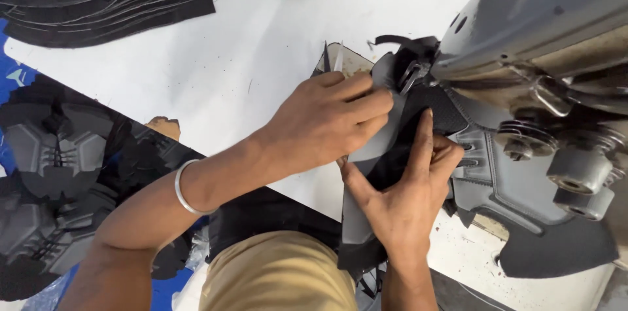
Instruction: The person sews black shoe parts using a sewing machine. They pick up a shoe part, align it with another piece, and guide it through the machine to stitch them together. The person repeats this process for multiple shoe parts, stacking the finished items on the table.
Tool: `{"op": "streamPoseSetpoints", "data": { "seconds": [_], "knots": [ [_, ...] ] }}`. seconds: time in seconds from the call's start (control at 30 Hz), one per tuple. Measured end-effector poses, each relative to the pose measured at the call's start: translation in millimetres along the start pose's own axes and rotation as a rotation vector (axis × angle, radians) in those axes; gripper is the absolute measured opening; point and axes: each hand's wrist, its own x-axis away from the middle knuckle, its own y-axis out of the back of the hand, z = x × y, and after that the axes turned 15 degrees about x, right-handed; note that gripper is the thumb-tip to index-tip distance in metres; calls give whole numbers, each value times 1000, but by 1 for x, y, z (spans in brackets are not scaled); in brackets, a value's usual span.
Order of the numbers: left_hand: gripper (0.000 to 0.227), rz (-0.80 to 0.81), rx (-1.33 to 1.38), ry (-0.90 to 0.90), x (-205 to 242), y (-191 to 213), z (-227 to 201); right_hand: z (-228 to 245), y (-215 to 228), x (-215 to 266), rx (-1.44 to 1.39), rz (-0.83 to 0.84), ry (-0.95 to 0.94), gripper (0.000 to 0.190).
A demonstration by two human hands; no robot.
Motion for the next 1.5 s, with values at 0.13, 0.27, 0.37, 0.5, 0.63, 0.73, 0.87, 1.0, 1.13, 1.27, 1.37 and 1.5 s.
{"op": "streamPoseSetpoints", "data": {
  "seconds": [0.13, 0.27, 0.37, 0.5, 0.63, 0.73, 0.87, 1.0, 1.13, 1.27, 1.37, 1.5],
  "knots": [
    [9, 0, -34, -14, 0, -1, -2, 2, -1, -1, -17, -3, -33, 117],
    [7, -33, -55, -33, 0, -3, 3, 6, -4, -1, -11, -15, -38, 117],
    [9, 9, -64, -30, -1, 1, 6, 10, -5, -1, -42, -5, -53, 118],
    [10, 60, -60, -72, -2, 0, 11, 15, -8, 0, -96, -25, -92, 119],
    [7, 139, -69, -53, -2, 4, 10, 1, -14, 8, -193, -70, -2, 113],
    [34, -94, 134, 68, 20, 2, -1, -16, -25, 31, -718, -69, -20, 74],
    [26, -461, 766, 415, 25, -12, -20, -26, -43, 46, -693, -109, -235, 56],
    [37, -481, 1068, 722, 19, -28, -26, -30, -44, 48, -808, -130, -289, 51],
    [23, -476, 977, 648, 19, -33, -25, -30, -39, 45, -824, -130, -211, 49],
    [20, -445, 940, 586, 19, -29, -18, -34, -46, 48, -797, -126, -205, 48],
    [22, -430, 950, 618, 25, -34, -14, -33, -48, 52, -795, -113, -236, 48],
    [23, -417, 1108, 656, 33, -31, -10, -29, -49, 53, -689, -155, -307, 44]
  ]
}}
